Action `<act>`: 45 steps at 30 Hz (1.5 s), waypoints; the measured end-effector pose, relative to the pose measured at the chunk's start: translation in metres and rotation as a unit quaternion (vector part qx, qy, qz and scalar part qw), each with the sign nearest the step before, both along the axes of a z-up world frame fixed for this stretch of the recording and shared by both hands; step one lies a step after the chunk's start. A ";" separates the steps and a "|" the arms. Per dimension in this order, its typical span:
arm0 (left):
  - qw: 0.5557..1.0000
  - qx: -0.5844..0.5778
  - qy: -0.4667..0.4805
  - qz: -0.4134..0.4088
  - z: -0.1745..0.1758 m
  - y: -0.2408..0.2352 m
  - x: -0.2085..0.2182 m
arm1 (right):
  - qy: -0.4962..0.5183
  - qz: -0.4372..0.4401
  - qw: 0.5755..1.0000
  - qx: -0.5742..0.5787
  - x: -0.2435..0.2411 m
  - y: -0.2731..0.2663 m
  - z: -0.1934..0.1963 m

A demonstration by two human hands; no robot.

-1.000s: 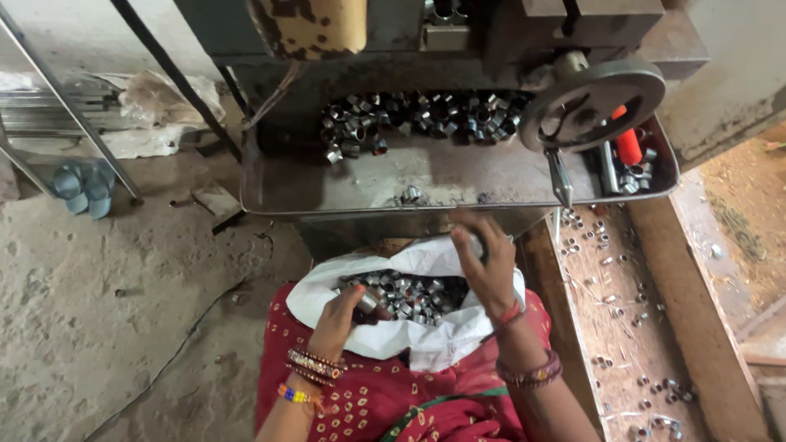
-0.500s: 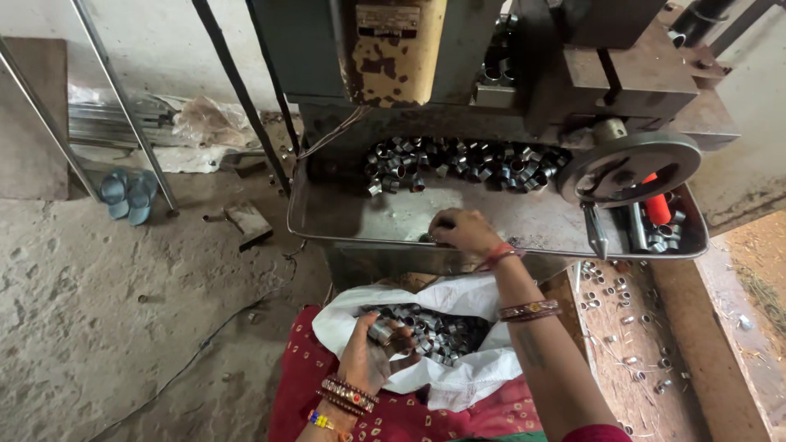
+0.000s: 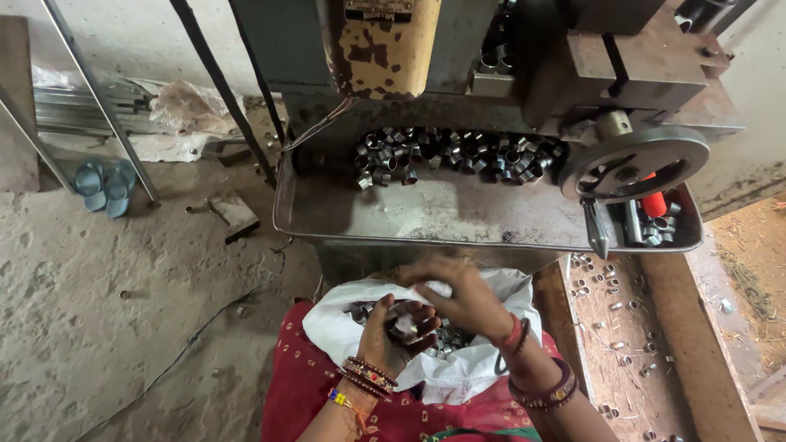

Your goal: The person gathers metal rings from a machine tray and places them into a bag on their lap and a wooden crate nearby.

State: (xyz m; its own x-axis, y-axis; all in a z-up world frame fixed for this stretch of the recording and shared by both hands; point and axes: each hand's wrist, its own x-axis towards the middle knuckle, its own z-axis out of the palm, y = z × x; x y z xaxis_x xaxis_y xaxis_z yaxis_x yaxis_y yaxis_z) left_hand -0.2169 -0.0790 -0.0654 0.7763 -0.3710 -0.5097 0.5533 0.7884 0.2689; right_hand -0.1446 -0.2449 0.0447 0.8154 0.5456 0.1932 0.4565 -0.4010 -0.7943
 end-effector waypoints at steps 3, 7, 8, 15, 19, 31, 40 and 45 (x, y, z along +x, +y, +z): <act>1.000 0.009 0.002 -0.008 -0.007 -0.001 0.006 | 0.114 -0.161 0.979 -0.042 0.046 -0.004 -0.017; 0.998 -0.002 0.064 -0.025 -0.033 -0.002 0.003 | -0.048 -0.233 0.962 -0.135 0.142 -0.016 -0.043; 0.996 0.000 0.078 -0.033 -0.043 0.000 0.000 | -0.033 -0.260 0.943 -0.206 0.167 -0.016 -0.050; 0.995 0.035 0.042 -0.086 -0.152 0.010 -0.018 | 0.103 -0.243 0.861 -0.434 0.270 -0.010 -0.091; 0.990 0.051 0.088 -0.101 -0.142 0.012 -0.017 | 0.095 -0.198 0.883 -0.414 0.262 0.018 -0.095; 0.982 0.087 0.111 -0.125 -0.026 0.009 -0.021 | 0.078 -0.181 0.929 -0.314 0.191 -0.029 -0.114; 0.998 -0.026 0.026 -0.043 -0.001 0.005 -0.012 | 0.378 -0.241 0.840 0.307 0.078 -0.088 -0.028; 0.980 0.124 -0.109 -0.113 0.003 0.004 -0.006 | 0.509 -0.147 0.818 0.223 0.003 -0.086 -0.047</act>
